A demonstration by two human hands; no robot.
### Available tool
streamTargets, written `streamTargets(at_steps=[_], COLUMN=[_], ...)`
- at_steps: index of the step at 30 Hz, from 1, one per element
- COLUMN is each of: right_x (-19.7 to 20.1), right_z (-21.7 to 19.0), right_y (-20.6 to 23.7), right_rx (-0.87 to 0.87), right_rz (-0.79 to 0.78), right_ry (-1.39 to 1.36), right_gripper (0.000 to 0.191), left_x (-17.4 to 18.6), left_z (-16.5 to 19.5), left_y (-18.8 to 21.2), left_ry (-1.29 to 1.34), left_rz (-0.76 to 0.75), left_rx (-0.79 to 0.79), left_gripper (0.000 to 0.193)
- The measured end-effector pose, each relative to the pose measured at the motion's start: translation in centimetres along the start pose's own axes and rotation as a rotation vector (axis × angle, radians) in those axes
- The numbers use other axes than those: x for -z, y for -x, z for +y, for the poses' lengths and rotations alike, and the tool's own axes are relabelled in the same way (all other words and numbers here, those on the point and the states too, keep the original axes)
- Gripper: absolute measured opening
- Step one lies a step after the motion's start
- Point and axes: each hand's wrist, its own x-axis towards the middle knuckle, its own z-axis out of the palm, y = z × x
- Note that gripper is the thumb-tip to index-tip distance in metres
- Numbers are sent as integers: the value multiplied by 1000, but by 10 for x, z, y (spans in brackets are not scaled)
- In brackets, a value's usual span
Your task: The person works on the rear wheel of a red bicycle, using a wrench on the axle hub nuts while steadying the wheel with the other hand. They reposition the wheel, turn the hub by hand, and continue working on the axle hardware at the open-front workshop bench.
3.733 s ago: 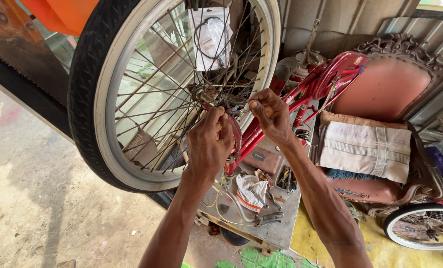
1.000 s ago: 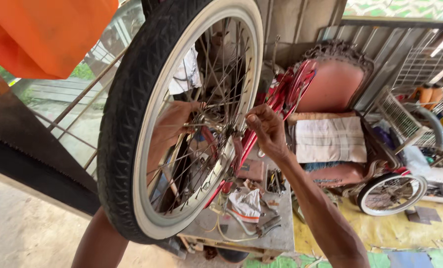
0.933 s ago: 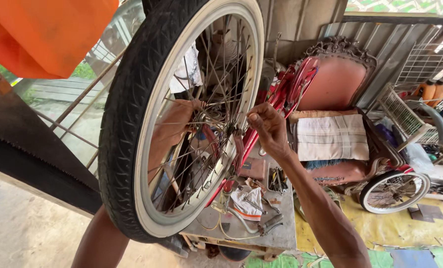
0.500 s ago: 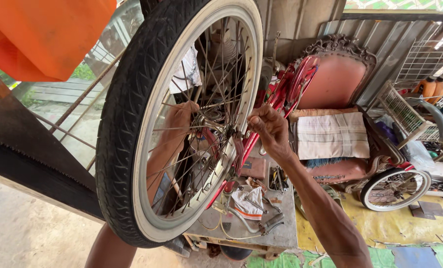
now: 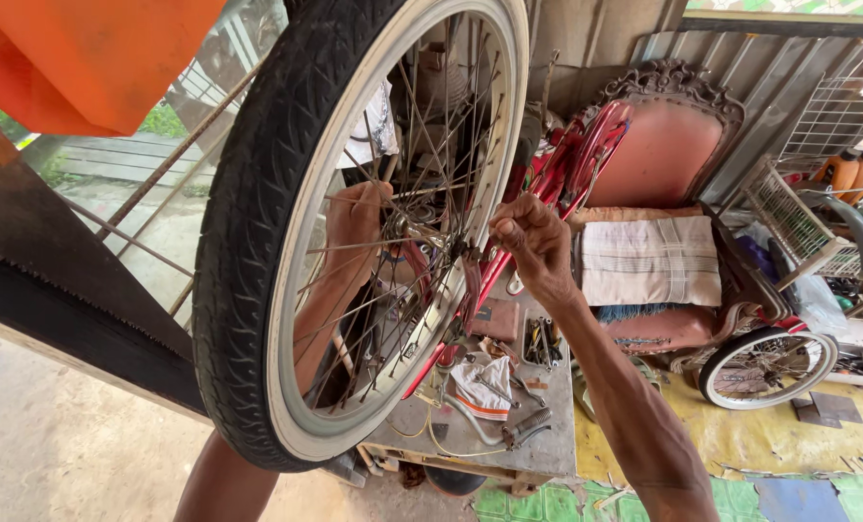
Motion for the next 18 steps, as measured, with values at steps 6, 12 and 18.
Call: streamTargets(at_steps=[6,12,18], right_x=[-2,-3,-10], right_z=[-4,-3,4], right_y=[2,4,4], right_rx=[-24,-15,-5], right_rz=[-5,-19,-21], right_ry=[-45,21,19], right_gripper=[23,21,21], left_x=[-3,-6,-10], left_z=[1,-6,2], left_y=[5,2,5], left_ry=[155,-176,-123], left_rz=[3,170,194], left_rx=[66,-182,-105], left_gripper=[33,41,43])
